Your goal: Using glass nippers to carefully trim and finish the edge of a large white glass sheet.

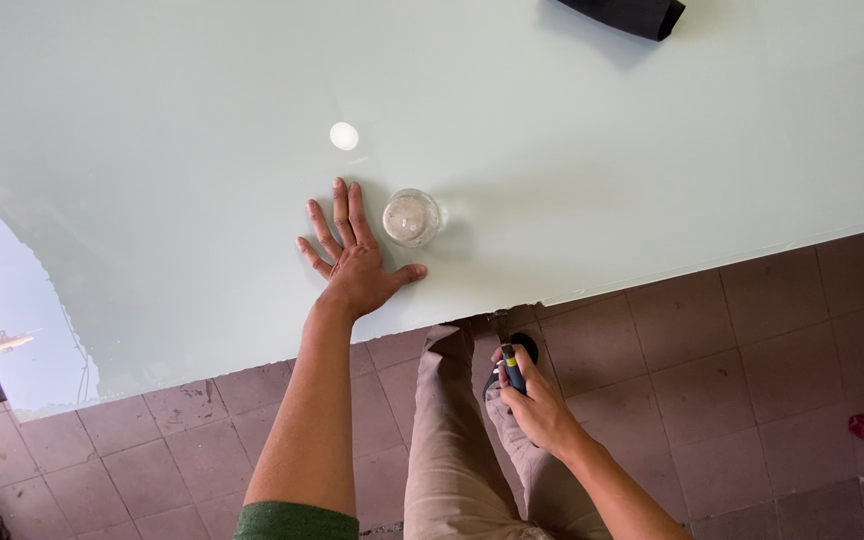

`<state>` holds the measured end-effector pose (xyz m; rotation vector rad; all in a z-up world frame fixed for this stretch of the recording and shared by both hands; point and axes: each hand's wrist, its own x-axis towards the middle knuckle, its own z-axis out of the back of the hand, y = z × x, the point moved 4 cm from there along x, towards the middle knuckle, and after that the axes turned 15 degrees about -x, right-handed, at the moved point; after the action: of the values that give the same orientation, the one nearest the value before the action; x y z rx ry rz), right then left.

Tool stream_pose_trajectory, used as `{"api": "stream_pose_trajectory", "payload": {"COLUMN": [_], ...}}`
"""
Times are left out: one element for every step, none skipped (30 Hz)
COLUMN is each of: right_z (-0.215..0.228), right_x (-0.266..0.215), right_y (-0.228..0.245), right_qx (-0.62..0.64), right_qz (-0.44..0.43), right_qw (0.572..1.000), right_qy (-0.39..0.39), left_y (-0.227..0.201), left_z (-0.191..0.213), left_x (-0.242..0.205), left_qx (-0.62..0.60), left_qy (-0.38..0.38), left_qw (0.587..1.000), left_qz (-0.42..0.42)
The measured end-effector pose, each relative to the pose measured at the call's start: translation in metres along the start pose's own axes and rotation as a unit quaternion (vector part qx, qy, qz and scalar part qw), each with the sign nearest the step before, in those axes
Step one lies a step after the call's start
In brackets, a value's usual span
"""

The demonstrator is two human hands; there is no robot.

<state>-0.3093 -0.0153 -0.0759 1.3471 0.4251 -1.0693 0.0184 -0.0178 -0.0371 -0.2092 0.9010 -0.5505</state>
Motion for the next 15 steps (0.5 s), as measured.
{"api": "stream_pose_trajectory", "payload": {"right_z": [0.001, 0.002, -0.001, -0.003, -0.005, -0.007, -0.009, -0.012, -0.014, -0.017, -0.018, -0.020, -0.019, -0.018, -0.023], "right_x": [-0.001, -0.002, 0.001, 0.004, 0.007, 0.009, 0.010, 0.012, 0.016, 0.019, 0.022, 0.021, 0.022, 0.022, 0.031], "right_y": [0.003, 0.006, 0.001, -0.004, -0.007, -0.010, -0.014, -0.017, -0.021, -0.025, -0.031, -0.030, -0.024, -0.019, -0.031], "right_qx": [-0.014, -0.027, -0.028, -0.051, -0.075, -0.076, -0.074, -0.071, -0.071, -0.078, -0.084, -0.085, -0.059, -0.034, -0.034], "right_qz": [-0.014, -0.028, -0.029, -0.017, -0.004, -0.004, -0.011, -0.018, -0.018, -0.026, -0.036, -0.038, 0.000, 0.039, 0.038], "right_qw": [1.000, 0.999, 0.999, 0.999, 0.997, 0.997, 0.997, 0.997, 0.997, 0.996, 0.996, 0.996, 0.997, 0.994, 0.995], "right_qy": [0.008, 0.016, 0.016, -0.001, -0.017, -0.017, -0.017, -0.017, -0.017, -0.017, -0.018, -0.018, -0.055, -0.091, -0.091], "left_y": [-0.001, -0.001, -0.001, -0.001, 0.000, -0.002, -0.003, -0.003, -0.003, -0.003, -0.003, 0.006, 0.012, 0.018, 0.019], "left_z": [0.000, 0.001, 0.000, 0.000, 0.000, 0.001, 0.002, 0.002, 0.003, 0.004, 0.002, -0.005, -0.009, -0.013, -0.014], "left_x": [-0.001, -0.001, -0.001, -0.001, -0.001, -0.001, -0.002, -0.003, -0.002, -0.002, -0.002, 0.002, 0.006, 0.010, 0.009], "left_qx": [0.000, -0.001, -0.001, 0.000, 0.001, 0.001, -0.001, -0.004, -0.004, -0.002, -0.002, -0.002, -0.015, -0.028, -0.029], "left_qy": [0.003, 0.006, 0.007, 0.005, 0.002, 0.002, 0.006, 0.010, 0.009, 0.008, 0.009, 0.010, -0.022, -0.055, -0.054], "left_qw": [1.000, 1.000, 1.000, 1.000, 1.000, 1.000, 1.000, 1.000, 1.000, 1.000, 1.000, 1.000, 0.999, 0.996, 0.996], "left_qz": [0.002, 0.003, 0.003, -0.001, -0.004, -0.004, 0.001, 0.006, 0.007, 0.005, 0.002, 0.002, -0.029, -0.059, -0.059]}}
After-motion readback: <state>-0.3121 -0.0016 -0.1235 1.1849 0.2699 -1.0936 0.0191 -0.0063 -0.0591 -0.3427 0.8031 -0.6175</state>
